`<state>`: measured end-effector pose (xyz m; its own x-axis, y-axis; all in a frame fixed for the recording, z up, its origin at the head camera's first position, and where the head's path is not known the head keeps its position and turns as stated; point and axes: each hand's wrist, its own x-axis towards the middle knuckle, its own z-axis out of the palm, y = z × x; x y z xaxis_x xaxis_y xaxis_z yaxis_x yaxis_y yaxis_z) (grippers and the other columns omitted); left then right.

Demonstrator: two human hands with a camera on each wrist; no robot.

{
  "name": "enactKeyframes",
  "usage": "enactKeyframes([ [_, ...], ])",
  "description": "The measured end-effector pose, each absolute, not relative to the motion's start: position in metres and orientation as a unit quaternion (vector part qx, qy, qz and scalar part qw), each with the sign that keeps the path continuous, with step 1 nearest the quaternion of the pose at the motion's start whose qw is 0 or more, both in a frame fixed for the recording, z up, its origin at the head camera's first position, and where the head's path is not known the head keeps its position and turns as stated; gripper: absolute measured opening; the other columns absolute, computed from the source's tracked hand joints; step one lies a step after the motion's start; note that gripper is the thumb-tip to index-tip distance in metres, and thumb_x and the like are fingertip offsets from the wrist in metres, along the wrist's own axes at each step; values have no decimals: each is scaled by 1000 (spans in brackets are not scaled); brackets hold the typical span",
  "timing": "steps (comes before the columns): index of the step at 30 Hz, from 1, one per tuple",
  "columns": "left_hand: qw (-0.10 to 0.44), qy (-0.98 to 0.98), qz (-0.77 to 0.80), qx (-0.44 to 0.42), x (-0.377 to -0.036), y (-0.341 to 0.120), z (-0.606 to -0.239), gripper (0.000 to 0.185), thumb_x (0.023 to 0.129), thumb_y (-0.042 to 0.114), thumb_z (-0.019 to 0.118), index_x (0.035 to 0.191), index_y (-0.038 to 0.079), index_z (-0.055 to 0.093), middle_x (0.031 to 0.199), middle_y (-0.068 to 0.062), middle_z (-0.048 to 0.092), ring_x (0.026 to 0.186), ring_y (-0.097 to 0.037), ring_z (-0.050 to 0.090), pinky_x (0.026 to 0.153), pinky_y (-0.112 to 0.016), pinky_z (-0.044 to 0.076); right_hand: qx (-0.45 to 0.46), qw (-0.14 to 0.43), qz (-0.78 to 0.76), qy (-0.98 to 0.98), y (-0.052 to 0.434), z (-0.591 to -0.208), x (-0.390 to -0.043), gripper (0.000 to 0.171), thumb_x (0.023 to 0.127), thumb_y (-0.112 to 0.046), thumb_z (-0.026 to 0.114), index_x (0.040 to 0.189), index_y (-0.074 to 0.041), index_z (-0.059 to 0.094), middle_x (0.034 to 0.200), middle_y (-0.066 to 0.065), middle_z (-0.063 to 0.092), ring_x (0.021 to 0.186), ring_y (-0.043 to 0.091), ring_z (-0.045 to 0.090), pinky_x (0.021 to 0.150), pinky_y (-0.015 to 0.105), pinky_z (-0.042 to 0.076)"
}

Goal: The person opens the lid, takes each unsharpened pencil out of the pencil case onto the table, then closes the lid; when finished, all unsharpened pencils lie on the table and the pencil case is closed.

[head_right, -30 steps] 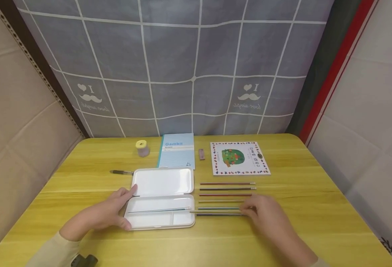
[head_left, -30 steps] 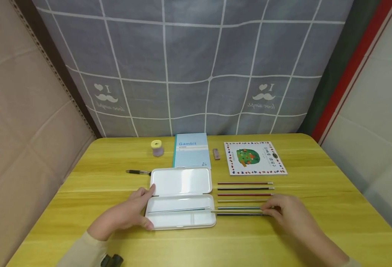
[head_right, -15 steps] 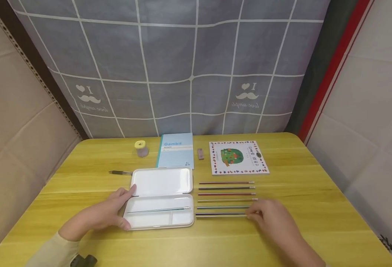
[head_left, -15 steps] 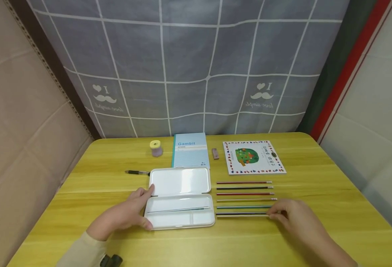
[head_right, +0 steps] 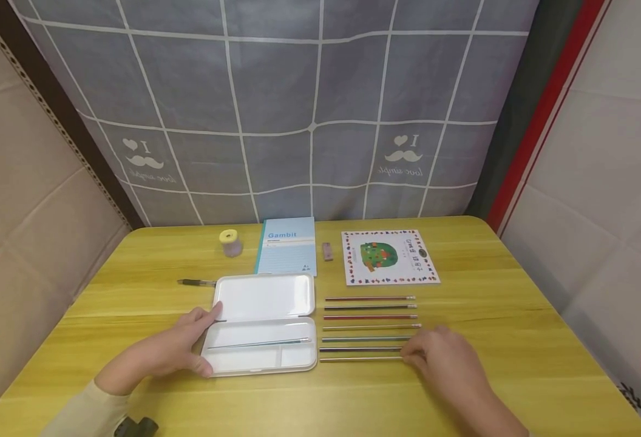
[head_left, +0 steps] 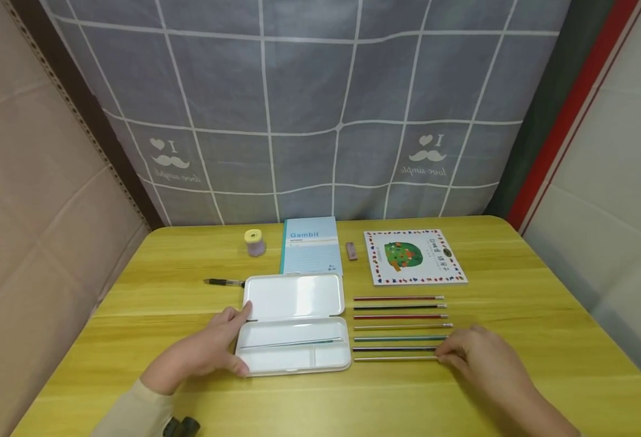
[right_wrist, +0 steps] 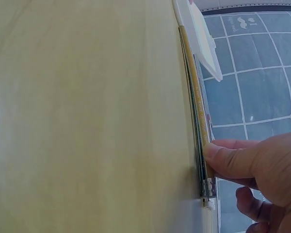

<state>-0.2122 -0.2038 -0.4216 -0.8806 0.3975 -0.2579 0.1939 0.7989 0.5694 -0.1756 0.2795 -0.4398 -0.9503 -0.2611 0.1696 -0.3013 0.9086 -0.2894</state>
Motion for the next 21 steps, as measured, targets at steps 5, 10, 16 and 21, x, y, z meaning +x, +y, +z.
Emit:
enactKeyframes([
  [5,186,929,277,162,-212,-205,-422,130,66,33,93,164,-5,16,125,-13,43,118,-32,38,107,-55,37,145,66,150,-976,279,-443,-176,20,78,-20,91,78,-37,79,85,-21,72,78,8,60,70,35,54],
  [10,183,929,276,166,-212,-205,-422,130,66,34,93,164,-5,17,125,-13,43,119,-32,38,108,-56,37,145,72,142,-976,278,-443,-174,21,77,-19,91,77,-37,80,86,-20,73,78,7,59,68,33,53],
  [16,187,929,274,163,-213,-205,-421,130,66,35,92,164,-4,16,123,-10,43,118,-30,38,106,-54,38,144,71,142,-977,277,-442,-173,20,76,-20,91,79,-36,80,87,-19,73,79,8,60,68,34,54],
  [21,186,929,273,165,-213,-205,-421,130,66,35,92,164,-4,16,124,-11,43,118,-31,38,106,-54,39,136,62,156,-976,277,-440,-174,16,79,-22,90,82,-35,81,90,-15,75,83,12,65,73,41,57],
])
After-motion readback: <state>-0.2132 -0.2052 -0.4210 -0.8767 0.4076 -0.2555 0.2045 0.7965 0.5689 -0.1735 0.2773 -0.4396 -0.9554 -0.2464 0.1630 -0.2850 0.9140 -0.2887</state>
